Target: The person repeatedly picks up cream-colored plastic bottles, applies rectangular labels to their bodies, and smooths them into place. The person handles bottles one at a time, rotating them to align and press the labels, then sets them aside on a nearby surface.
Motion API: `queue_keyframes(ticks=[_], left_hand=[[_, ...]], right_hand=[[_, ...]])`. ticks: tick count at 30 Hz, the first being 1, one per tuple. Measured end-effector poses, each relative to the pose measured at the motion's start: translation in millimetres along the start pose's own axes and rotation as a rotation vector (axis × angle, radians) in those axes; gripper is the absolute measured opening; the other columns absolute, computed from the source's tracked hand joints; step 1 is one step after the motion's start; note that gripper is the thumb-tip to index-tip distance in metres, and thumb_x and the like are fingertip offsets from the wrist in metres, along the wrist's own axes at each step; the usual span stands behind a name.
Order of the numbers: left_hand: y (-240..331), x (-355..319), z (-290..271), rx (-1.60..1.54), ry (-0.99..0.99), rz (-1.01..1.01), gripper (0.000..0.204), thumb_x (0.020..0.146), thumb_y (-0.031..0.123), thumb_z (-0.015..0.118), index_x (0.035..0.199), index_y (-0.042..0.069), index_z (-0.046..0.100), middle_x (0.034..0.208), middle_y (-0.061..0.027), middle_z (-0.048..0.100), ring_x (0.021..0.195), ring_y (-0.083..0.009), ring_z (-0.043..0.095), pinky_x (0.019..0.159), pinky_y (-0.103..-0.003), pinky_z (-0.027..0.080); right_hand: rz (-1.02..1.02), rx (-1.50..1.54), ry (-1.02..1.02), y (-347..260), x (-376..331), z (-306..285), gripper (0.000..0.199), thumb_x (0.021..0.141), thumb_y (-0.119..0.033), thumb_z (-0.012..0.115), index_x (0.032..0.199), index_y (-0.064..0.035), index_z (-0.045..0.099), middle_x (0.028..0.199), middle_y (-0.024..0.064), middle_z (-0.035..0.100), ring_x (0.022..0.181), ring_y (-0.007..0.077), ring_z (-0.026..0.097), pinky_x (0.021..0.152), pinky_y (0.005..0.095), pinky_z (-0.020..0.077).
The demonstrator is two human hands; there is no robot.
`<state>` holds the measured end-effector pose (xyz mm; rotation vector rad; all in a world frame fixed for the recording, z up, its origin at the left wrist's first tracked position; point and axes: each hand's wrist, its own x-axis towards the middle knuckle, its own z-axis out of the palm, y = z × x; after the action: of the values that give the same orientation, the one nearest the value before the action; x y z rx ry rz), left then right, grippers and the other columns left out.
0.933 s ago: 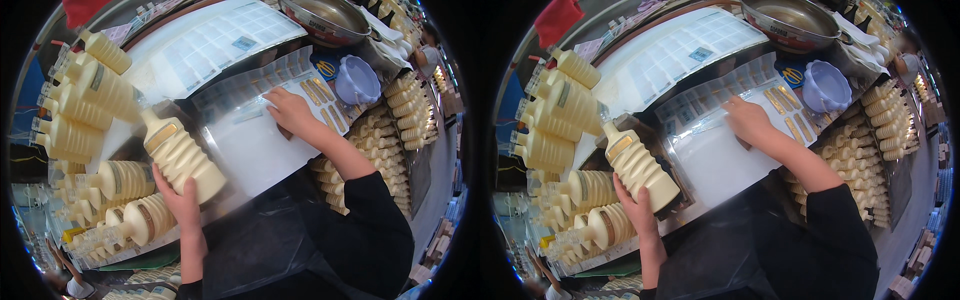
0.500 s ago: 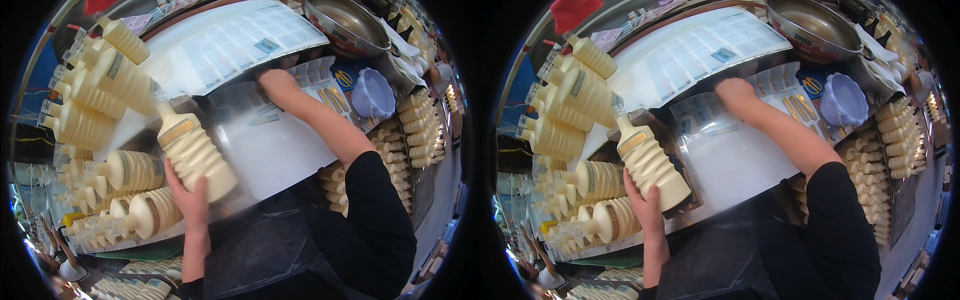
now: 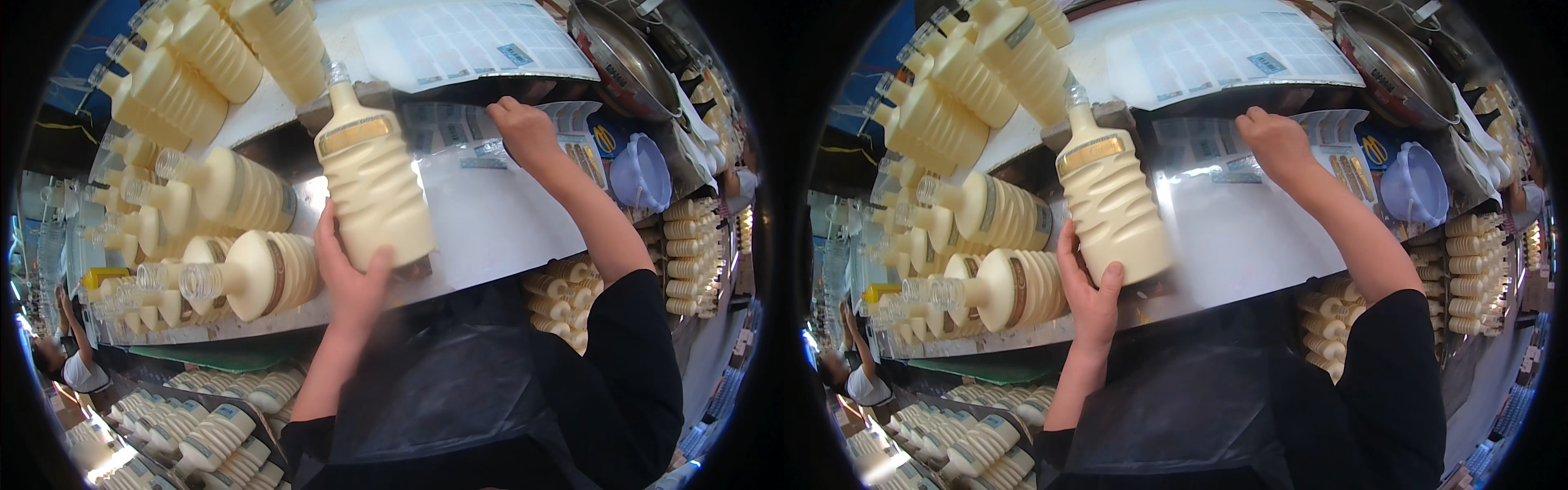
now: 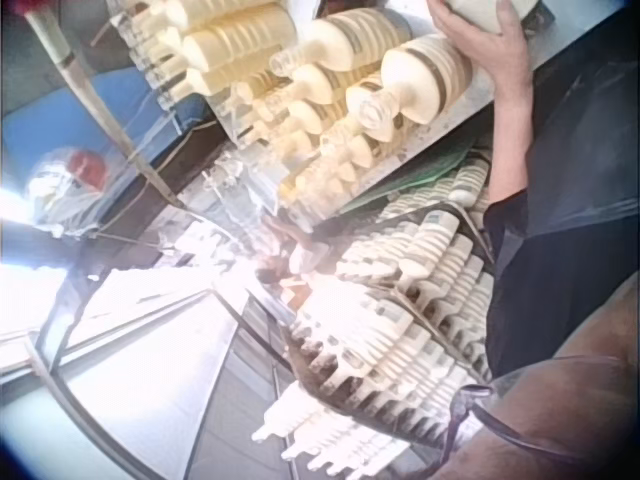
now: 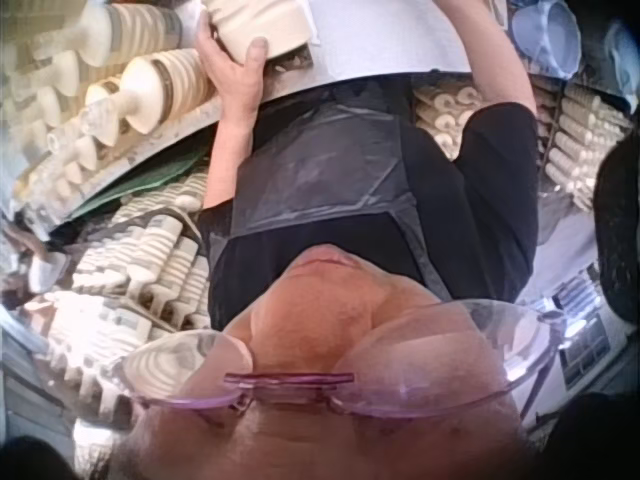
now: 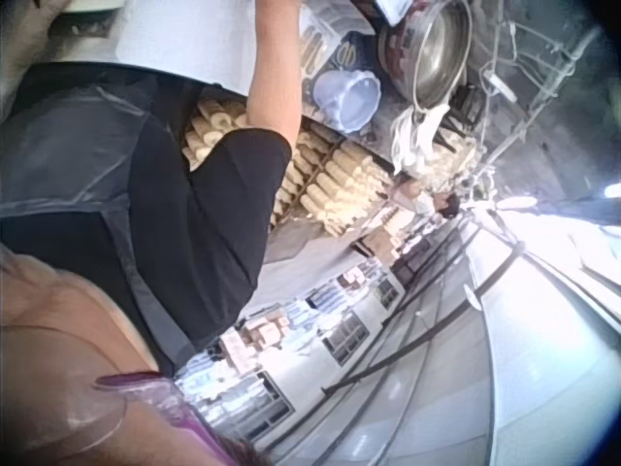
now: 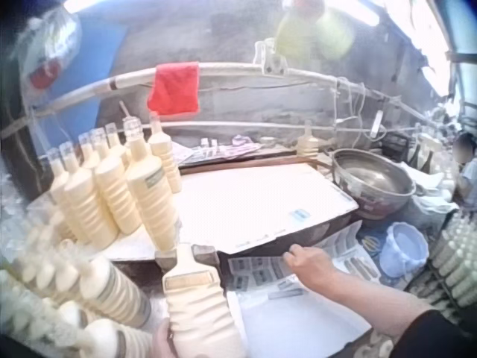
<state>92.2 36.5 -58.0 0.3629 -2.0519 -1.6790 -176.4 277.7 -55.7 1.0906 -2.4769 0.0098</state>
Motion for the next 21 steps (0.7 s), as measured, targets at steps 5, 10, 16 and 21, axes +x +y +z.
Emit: queue_keyframes(ticks=[5, 10, 16, 21], left_hand=[[-1, 0, -4, -0.075, -0.010, -0.015, 0.085, 0.081, 0.016, 0.070, 0.155, -0.003, 0.032, 0.146, -0.0208, 0.042, 0.135, -0.0328, 0.047, 0.115, -0.045, 0.038], [6, -2, -8, -0.430, -0.088, -0.074, 0.075, 0.095, 0.027, 0.053, 0.159, -0.001, 0.026, 0.158, -0.0184, 0.035, 0.147, -0.0297, 0.036, 0.122, -0.043, 0.026], [9, -4, 2, -0.420, 0.053, -0.060, 0.063, 0.110, 0.038, 0.044, 0.157, 0.000, 0.030, 0.159, -0.0166, 0.037, 0.145, -0.0264, 0.038, 0.122, -0.039, 0.027], [9, 3, 4, -0.412, 0.026, -0.130, 0.060, 0.102, 0.015, 0.058, 0.153, -0.002, 0.032, 0.154, -0.0185, 0.041, 0.142, -0.0259, 0.041, 0.120, -0.039, 0.031]], right_hand=[[0.315, 0.643, 0.009, -51, 0, -74, 0.011, 0.091, -0.007, 0.069, 0.101, -0.0038, 0.074, 0.088, 0.0047, 0.075, 0.079, 0.0170, 0.072, 0.067, 0.0298, 0.0553], [0.717, 1.652, -0.344, -139, -4, -156, 0.012, 0.093, -0.005, 0.070, 0.104, 0.0002, 0.072, 0.087, 0.0062, 0.076, 0.060, 0.0052, 0.063, 0.051, 0.0193, 0.0470], [0.907, 1.890, -0.300, -191, -32, -126, 0.016, 0.099, -0.010, 0.067, 0.111, -0.0007, 0.063, 0.084, 0.0097, 0.074, 0.053, 0.0072, 0.059, 0.051, 0.0218, 0.0488], [0.819, 1.695, -0.273, -188, -42, -121, 0.014, 0.100, -0.013, 0.067, 0.105, 0.0007, 0.064, 0.082, 0.0074, 0.073, 0.060, 0.0056, 0.061, 0.056, 0.0206, 0.0475]])
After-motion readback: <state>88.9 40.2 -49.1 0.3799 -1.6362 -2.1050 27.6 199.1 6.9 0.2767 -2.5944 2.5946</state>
